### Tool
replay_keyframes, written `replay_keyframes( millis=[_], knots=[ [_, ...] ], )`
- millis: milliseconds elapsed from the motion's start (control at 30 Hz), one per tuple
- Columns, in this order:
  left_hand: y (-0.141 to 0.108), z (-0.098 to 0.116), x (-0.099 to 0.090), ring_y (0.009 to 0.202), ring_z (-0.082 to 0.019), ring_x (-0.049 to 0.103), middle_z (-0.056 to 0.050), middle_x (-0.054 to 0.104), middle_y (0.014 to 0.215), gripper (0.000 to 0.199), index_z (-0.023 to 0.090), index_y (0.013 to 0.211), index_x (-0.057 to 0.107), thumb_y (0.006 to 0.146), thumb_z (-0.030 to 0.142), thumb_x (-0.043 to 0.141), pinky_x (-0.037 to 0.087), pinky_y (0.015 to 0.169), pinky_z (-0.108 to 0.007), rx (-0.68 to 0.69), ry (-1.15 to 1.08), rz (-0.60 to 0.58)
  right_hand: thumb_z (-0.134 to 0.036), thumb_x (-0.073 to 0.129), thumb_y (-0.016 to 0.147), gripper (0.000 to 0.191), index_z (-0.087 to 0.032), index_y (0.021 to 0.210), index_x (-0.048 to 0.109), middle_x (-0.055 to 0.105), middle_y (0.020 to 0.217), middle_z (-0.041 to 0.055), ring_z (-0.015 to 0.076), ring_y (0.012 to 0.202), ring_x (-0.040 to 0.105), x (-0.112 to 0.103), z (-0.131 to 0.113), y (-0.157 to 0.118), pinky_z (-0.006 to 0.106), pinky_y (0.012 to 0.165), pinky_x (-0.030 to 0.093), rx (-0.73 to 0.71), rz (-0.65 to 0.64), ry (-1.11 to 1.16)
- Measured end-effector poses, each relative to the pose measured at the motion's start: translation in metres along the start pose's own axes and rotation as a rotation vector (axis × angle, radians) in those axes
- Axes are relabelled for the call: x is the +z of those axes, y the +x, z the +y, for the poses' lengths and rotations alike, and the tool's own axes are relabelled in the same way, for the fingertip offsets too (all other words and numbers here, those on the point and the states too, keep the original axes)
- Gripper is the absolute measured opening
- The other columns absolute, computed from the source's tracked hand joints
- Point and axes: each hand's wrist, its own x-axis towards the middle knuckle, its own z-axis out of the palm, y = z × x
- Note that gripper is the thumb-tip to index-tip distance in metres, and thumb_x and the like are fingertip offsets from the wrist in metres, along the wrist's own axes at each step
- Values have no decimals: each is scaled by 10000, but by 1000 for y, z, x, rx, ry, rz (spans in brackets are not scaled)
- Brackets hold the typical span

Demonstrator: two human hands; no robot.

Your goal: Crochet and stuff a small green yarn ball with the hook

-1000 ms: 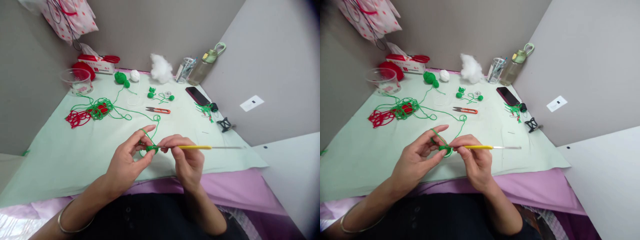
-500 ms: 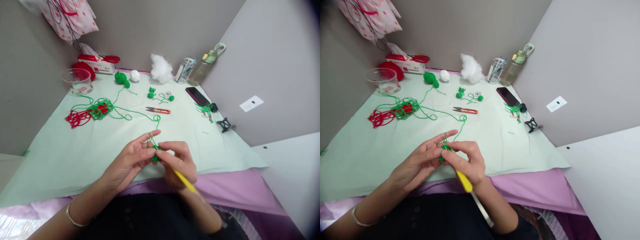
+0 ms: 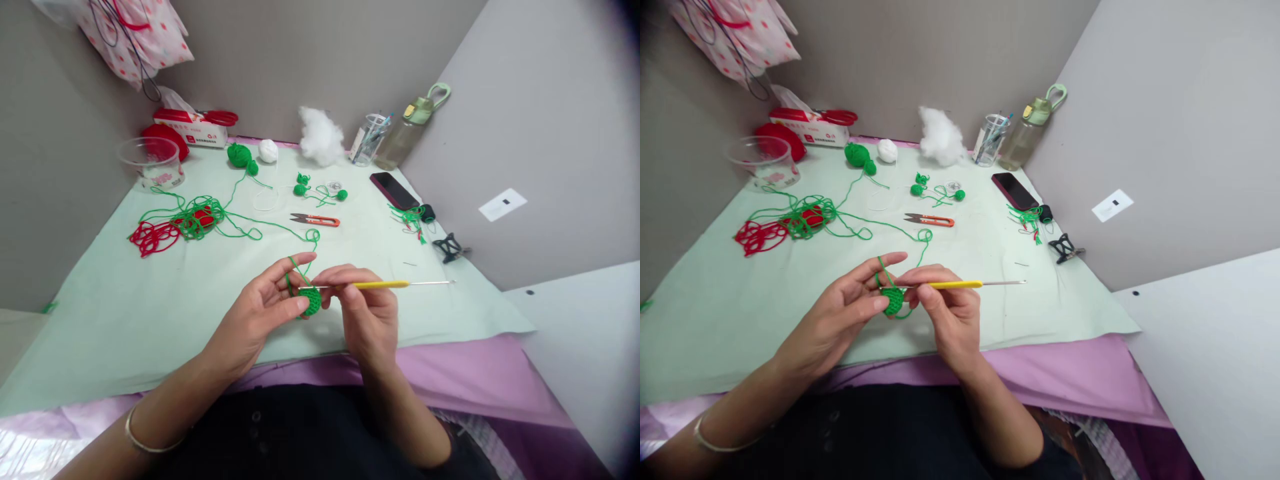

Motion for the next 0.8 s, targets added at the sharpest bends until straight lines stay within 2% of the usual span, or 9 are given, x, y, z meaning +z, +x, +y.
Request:
replay_keyframes(
  millis=[67, 267, 400, 567, 700, 800],
  knots=[
    [0, 0, -1, 1011, -203, 608, -28, 653, 994, 521, 284, 1368, 637, 863, 249, 763, 466, 913, -316, 7, 19, 1, -310, 641, 976, 137, -238, 978, 758, 758, 956, 55, 153, 715, 659, 1, 0, 0, 314, 633, 552, -1, 5, -11],
    [0, 3, -1, 860, -130, 572, 19, 588, 909, 433, 318, 1280, 693, 862, 239, 778, 460, 851, -250, 60, 75, 36, -340, 601, 1003, 163, -229, 956, 711, 762, 883, 34, 144, 681, 672, 2, -1, 1, 300, 634, 564, 61, 45, 101],
    [-1, 5, -1, 878, -146, 564, 13, 593, 904, 427, 293, 1271, 701, 854, 242, 782, 450, 877, -267, 94, 135, 73, -276, 541, 1033, 176, -243, 986, 707, 756, 912, 28, 144, 712, 682, 2, -6, 0, 305, 658, 565, 5, 27, 42],
    [-2, 2, -4, 866, -168, 543, -7, 633, 939, 409, 296, 1295, 692, 891, 274, 749, 436, 887, -304, 192, 345, 125, -174, 498, 1030, 230, -255, 1079, 707, 732, 950, 50, 170, 774, 688, 0, -13, -5, 353, 703, 572, -178, -37, -258],
    [-3, -5, -1, 861, -158, 518, -8, 656, 988, 340, 301, 1218, 726, 883, 263, 766, 430, 895, -291, 313, 508, 235, -123, 524, 996, 289, -267, 1194, 676, 748, 997, 71, 210, 898, 716, -3, -8, -9, 373, 742, 598, -398, -136, -548],
    [-3, -9, 3, 839, -133, 517, 9, 644, 935, 406, 308, 1243, 716, 855, 222, 794, 443, 869, -257, 321, 414, 260, -86, 615, 940, 324, -255, 1201, 705, 738, 1071, 94, 220, 970, 709, -2, 0, -13, 354, 764, 609, -636, -130, -861]
  ],
)
